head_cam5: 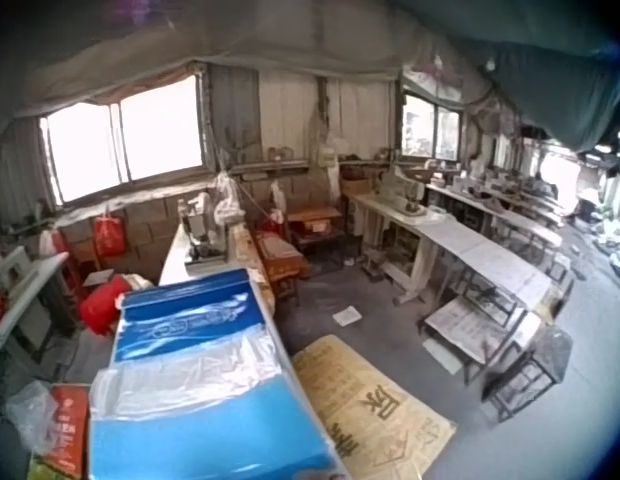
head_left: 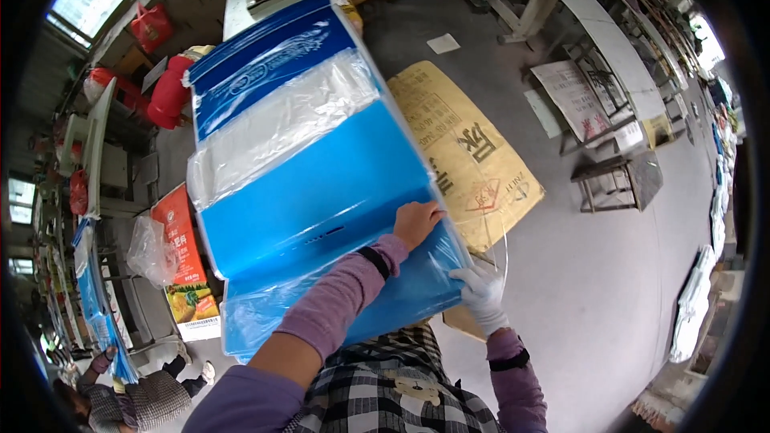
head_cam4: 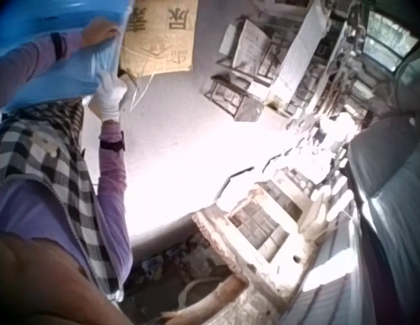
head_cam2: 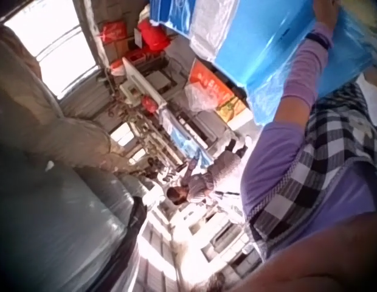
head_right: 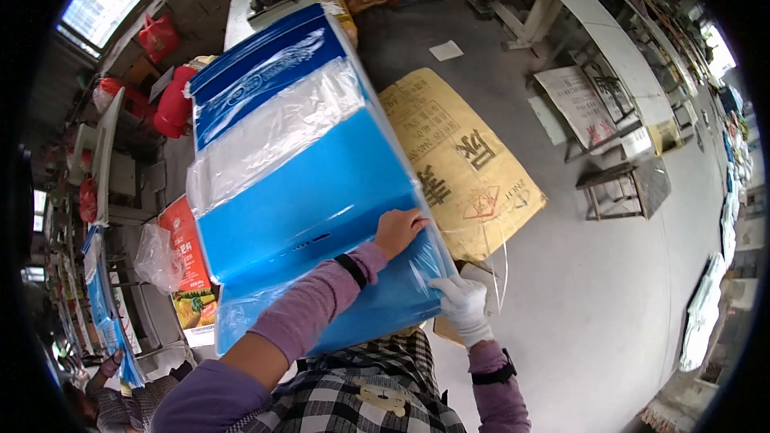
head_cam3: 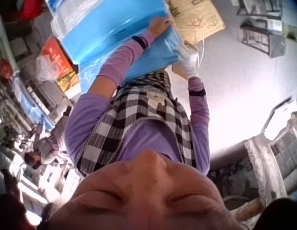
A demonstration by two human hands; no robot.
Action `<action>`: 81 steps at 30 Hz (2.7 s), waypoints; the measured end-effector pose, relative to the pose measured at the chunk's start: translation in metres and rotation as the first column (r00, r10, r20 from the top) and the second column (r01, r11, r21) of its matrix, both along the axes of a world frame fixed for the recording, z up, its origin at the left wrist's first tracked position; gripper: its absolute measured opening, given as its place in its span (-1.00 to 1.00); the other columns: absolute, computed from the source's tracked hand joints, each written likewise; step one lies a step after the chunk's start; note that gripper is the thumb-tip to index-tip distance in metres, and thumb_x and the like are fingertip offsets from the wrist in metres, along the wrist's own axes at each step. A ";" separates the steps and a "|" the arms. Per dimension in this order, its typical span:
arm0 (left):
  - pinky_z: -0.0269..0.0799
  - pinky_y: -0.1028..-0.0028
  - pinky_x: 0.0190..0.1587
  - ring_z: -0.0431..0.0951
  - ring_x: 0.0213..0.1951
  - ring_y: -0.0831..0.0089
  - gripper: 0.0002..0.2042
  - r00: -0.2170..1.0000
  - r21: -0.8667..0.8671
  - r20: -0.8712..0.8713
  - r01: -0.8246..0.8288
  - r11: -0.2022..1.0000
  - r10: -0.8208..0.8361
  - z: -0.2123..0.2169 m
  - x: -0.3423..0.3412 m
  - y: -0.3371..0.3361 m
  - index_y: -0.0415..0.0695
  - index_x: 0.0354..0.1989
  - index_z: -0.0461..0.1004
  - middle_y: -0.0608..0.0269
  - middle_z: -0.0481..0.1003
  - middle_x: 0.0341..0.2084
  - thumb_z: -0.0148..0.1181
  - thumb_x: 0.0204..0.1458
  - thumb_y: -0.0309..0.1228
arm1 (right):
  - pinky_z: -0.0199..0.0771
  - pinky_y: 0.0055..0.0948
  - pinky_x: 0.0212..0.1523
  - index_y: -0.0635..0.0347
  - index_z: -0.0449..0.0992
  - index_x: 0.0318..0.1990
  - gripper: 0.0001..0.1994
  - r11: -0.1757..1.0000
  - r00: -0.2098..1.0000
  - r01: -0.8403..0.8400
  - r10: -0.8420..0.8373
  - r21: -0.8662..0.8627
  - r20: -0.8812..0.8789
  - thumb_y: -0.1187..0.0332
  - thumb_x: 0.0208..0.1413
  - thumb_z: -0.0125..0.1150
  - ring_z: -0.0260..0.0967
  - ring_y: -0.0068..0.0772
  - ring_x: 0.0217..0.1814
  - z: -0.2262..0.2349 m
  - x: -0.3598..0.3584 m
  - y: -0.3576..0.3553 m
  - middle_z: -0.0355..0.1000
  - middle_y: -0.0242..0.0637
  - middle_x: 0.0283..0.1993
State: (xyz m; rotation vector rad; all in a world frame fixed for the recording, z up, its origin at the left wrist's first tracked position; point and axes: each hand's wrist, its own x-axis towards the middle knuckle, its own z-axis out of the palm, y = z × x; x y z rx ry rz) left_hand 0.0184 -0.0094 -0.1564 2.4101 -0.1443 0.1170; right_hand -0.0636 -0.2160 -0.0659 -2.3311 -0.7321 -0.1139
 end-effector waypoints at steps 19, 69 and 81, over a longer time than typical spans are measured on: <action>0.16 0.23 0.27 0.34 0.18 0.15 -0.65 0.515 0.407 0.220 -0.820 0.401 0.829 -0.027 -0.100 0.435 -0.07 0.02 0.50 0.18 0.43 0.11 0.23 0.01 -0.35 | 0.51 -0.38 -0.02 0.24 0.34 0.22 -0.52 0.857 0.795 0.508 -0.503 -0.082 -0.338 0.60 0.10 0.16 0.47 -0.29 -0.08 0.070 -0.030 -0.055 0.46 -0.10 -0.05; 0.32 0.58 -0.21 0.45 -0.30 0.61 -0.74 0.971 -0.623 -0.158 -0.238 0.745 0.178 0.155 -0.113 0.386 -0.12 -0.53 0.23 0.34 0.49 -0.41 0.24 0.05 -0.50 | 0.50 -0.49 -0.20 0.33 0.41 0.08 -0.57 0.817 0.732 0.438 -0.082 0.375 -0.676 0.42 0.02 0.22 0.44 -0.39 -0.19 0.043 -0.071 0.073 0.44 -0.16 -0.18; 0.37 0.46 -0.32 0.47 -0.38 0.47 -0.90 0.718 -0.527 -0.498 0.195 0.827 -0.487 0.214 -0.314 0.187 -0.23 -0.38 0.50 0.22 0.54 -0.37 0.21 -0.08 -0.65 | 0.38 -0.17 0.17 0.21 -0.43 0.44 0.04 0.590 0.277 0.365 0.669 0.720 -0.690 0.32 0.03 0.32 0.16 0.03 0.34 0.102 -0.092 0.164 -0.13 0.10 0.44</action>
